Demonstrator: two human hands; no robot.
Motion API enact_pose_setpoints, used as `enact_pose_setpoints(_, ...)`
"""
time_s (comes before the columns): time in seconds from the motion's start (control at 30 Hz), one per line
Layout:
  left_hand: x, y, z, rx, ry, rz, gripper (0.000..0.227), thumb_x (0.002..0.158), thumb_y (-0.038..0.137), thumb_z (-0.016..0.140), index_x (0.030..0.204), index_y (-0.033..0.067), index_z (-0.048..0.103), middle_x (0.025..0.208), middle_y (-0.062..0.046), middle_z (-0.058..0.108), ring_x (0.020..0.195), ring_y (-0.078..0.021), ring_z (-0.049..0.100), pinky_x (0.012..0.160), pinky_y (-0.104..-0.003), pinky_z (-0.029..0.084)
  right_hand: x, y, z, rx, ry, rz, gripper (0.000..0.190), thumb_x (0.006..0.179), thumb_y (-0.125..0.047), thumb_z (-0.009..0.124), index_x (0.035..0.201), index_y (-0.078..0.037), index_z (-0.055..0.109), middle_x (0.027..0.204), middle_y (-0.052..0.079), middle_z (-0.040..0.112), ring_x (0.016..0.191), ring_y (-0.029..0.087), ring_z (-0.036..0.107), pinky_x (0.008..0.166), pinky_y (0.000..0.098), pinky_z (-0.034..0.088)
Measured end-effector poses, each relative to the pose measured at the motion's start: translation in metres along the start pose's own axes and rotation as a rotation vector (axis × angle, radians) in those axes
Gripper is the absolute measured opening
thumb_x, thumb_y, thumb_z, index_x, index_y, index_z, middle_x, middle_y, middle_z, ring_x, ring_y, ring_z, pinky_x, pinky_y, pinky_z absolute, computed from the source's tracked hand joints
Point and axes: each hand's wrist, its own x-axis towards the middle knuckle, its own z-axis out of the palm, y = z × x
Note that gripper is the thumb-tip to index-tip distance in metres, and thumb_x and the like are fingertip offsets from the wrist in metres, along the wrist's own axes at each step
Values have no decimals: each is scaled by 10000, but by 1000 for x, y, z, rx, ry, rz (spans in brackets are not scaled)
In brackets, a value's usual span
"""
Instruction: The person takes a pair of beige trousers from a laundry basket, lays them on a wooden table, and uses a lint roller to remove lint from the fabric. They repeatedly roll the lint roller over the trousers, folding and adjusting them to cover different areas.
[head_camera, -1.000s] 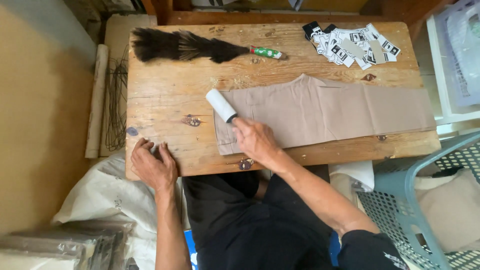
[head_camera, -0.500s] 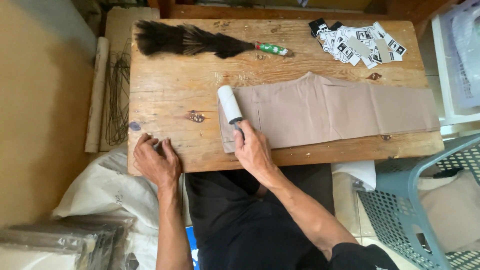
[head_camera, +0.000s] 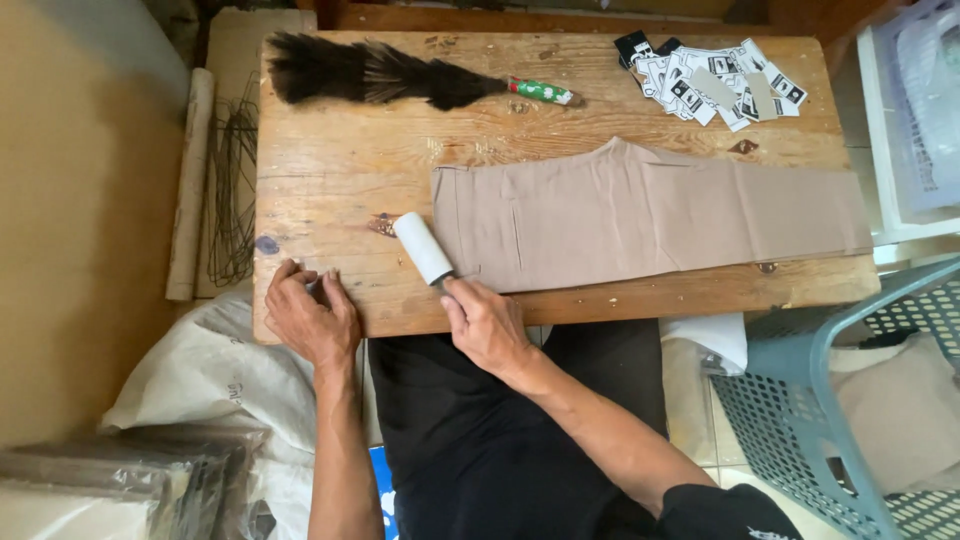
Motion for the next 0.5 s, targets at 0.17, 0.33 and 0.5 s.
enact_pose_setpoints(0.17,3,3,-2,-9,-1,11,243,950,238,773,973,116,564,1225,-92,639,1101,-346,647,871,-484,469,-5,-7,-22,144,21,5,209,1000,-211,638,1154,-89,710,912,178,753,848,393,752,653,447,622)
enact_pose_setpoints(0.33,1,2,2,-1,10,7,231,957,253,761,967,127,567,1230,-83,638,1112,-333,648,898,-476,455,-36,9,-12,-35,69,-74,180,1009,-223,624,1141,-126,697,810,126,703,670,360,728,537,450,604)
enact_pose_setpoints(0.5,2,3,-6,-16,13,26,231,972,220,768,956,103,570,1220,-108,637,1085,-374,653,867,-488,469,-43,-13,-7,-38,49,-90,204,997,-313,625,1154,-205,697,823,67,690,663,344,728,525,442,603)
